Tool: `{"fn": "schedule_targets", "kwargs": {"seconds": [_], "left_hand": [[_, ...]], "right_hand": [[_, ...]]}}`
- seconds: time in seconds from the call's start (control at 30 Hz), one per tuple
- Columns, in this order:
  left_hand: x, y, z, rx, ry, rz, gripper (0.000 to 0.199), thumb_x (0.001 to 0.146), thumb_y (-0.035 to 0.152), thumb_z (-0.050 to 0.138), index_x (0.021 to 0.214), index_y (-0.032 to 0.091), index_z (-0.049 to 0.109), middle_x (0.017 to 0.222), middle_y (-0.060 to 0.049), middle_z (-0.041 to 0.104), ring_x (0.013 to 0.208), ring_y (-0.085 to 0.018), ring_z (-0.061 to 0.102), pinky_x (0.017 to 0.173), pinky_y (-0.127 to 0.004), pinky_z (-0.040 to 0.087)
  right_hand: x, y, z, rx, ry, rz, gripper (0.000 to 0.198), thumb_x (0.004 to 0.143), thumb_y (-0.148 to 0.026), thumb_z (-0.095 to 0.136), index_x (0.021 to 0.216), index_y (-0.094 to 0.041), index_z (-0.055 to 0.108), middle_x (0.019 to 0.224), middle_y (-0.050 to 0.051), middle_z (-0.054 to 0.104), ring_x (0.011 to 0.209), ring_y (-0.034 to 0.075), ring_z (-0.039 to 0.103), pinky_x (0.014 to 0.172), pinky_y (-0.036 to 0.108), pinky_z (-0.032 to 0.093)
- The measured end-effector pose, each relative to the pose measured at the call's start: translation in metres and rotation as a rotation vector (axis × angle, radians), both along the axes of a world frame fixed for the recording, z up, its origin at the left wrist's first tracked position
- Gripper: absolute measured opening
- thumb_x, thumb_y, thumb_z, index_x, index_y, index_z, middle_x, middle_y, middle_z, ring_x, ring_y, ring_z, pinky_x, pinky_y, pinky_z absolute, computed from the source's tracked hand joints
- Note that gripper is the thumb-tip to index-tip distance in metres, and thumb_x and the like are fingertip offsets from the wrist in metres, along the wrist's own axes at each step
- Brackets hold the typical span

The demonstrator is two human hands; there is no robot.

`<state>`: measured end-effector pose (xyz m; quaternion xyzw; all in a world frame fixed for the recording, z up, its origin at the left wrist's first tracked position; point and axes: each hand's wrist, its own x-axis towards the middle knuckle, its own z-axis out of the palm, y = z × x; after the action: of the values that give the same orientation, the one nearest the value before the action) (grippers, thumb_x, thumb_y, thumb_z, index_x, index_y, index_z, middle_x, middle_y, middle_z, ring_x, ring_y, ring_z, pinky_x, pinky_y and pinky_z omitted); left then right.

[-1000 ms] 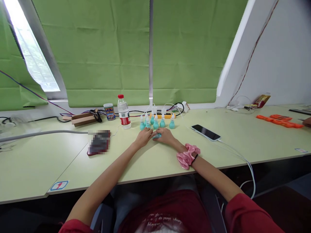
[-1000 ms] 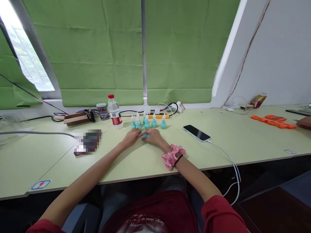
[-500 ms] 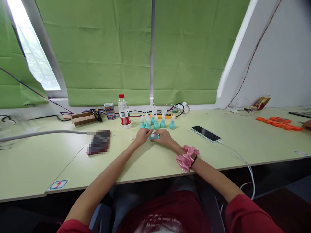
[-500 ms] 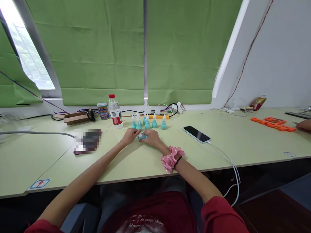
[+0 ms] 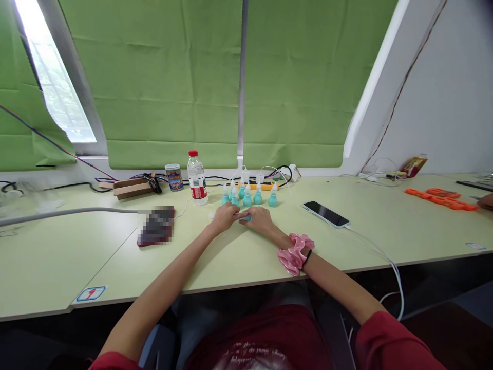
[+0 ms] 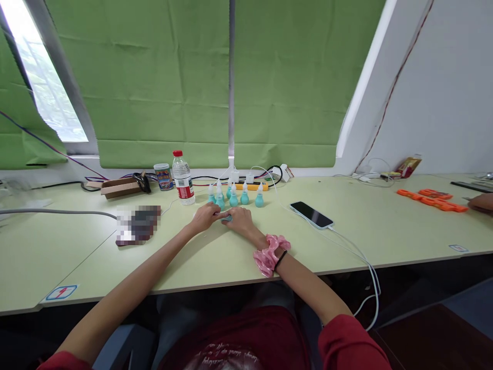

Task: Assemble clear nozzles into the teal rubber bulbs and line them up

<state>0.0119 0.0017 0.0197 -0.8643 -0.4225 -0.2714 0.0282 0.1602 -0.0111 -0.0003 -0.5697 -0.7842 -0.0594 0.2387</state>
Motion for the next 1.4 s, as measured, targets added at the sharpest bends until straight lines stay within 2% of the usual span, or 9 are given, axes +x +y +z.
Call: {"fn": "schedule_targets", "kwargs": {"seconds": [0.17, 0.27, 0.43, 0.53, 0.6, 0.8, 1.07, 1.23, 1.4], "left_hand": [[-0.001, 0.000, 0.003, 0.013, 0.043, 0.056, 0.047, 0.081, 0.048, 0.033, 0.048, 0.017, 0.043, 0.055, -0.004, 0.048, 0.067, -0.018, 0.047, 0.050, -0.025, 0.023], [-0.009, 0.004, 0.007, 0.005, 0.053, 0.120, 0.047, 0.082, 0.047, 0.031, 0.052, 0.016, 0.048, 0.059, -0.006, 0.050, 0.066, -0.018, 0.048, 0.052, -0.026, 0.027], [-0.027, 0.016, 0.005, -0.067, 0.095, 0.206, 0.031, 0.081, 0.040, 0.042, 0.074, 0.012, 0.056, 0.075, -0.006, 0.055, 0.079, -0.018, 0.050, 0.064, -0.030, 0.038], [-0.033, 0.023, -0.002, -0.154, 0.148, 0.208, 0.024, 0.081, 0.032, 0.046, 0.094, 0.012, 0.052, 0.095, -0.006, 0.054, 0.084, -0.016, 0.052, 0.073, -0.036, 0.043], [-0.034, 0.026, -0.006, -0.209, 0.181, 0.185, 0.026, 0.082, 0.029, 0.046, 0.101, 0.013, 0.050, 0.101, -0.007, 0.052, 0.086, -0.017, 0.053, 0.073, -0.037, 0.045], [-0.033, 0.024, -0.003, -0.283, 0.231, 0.063, 0.025, 0.082, 0.028, 0.046, 0.103, 0.013, 0.049, 0.103, -0.007, 0.052, 0.088, -0.017, 0.053, 0.074, -0.037, 0.045], [-0.028, 0.020, 0.002, -0.302, 0.148, -0.044, 0.023, 0.082, 0.027, 0.047, 0.099, 0.012, 0.051, 0.097, -0.006, 0.054, 0.083, -0.016, 0.054, 0.071, -0.035, 0.046], [-0.031, 0.022, 0.005, -0.285, 0.086, -0.024, 0.023, 0.082, 0.026, 0.046, 0.100, 0.012, 0.051, 0.098, -0.006, 0.054, 0.084, -0.016, 0.054, 0.071, -0.034, 0.046], [-0.038, 0.025, 0.001, -0.321, 0.131, 0.035, 0.023, 0.082, 0.027, 0.046, 0.100, 0.013, 0.051, 0.098, -0.006, 0.054, 0.083, -0.016, 0.054, 0.071, -0.035, 0.046]], "right_hand": [[-0.001, 0.000, 0.002, -0.046, -0.042, -0.058, 0.026, 0.071, -0.039, 0.052, 0.086, -0.019, 0.062, 0.087, 0.010, 0.061, 0.085, 0.024, 0.053, 0.070, 0.031, 0.036], [0.002, 0.000, 0.004, -0.065, -0.040, -0.079, 0.027, 0.071, -0.038, 0.051, 0.087, -0.019, 0.063, 0.088, 0.010, 0.061, 0.087, 0.025, 0.053, 0.072, 0.032, 0.036], [0.009, 0.004, 0.006, -0.080, 0.019, -0.121, 0.036, 0.067, -0.045, 0.053, 0.094, -0.023, 0.062, 0.092, 0.005, 0.062, 0.091, 0.025, 0.052, 0.074, 0.032, 0.038], [0.013, 0.007, 0.006, -0.083, 0.057, -0.124, 0.039, 0.065, -0.048, 0.055, 0.095, -0.024, 0.062, 0.091, 0.004, 0.062, 0.090, 0.025, 0.053, 0.074, 0.032, 0.039], [0.014, 0.009, 0.005, -0.081, 0.077, -0.116, 0.040, 0.064, -0.048, 0.056, 0.095, -0.024, 0.062, 0.091, 0.004, 0.063, 0.089, 0.024, 0.054, 0.073, 0.032, 0.039], [0.017, 0.014, 0.000, -0.049, 0.129, -0.078, 0.038, 0.062, -0.047, 0.059, 0.091, -0.022, 0.064, 0.088, 0.005, 0.063, 0.087, 0.025, 0.055, 0.071, 0.033, 0.041], [0.016, 0.014, -0.002, 0.039, 0.175, 0.041, 0.034, 0.062, -0.043, 0.060, 0.089, -0.023, 0.063, 0.090, 0.002, 0.063, 0.084, 0.020, 0.056, 0.072, 0.030, 0.041], [0.018, 0.019, -0.006, 0.050, 0.177, 0.078, 0.033, 0.058, -0.039, 0.063, 0.087, -0.022, 0.064, 0.090, 0.002, 0.063, 0.084, 0.021, 0.055, 0.072, 0.030, 0.040], [0.020, 0.022, -0.007, 0.038, 0.160, 0.134, 0.033, 0.056, -0.037, 0.064, 0.085, -0.023, 0.064, 0.091, 0.002, 0.062, 0.084, 0.020, 0.055, 0.073, 0.029, 0.039]]}}
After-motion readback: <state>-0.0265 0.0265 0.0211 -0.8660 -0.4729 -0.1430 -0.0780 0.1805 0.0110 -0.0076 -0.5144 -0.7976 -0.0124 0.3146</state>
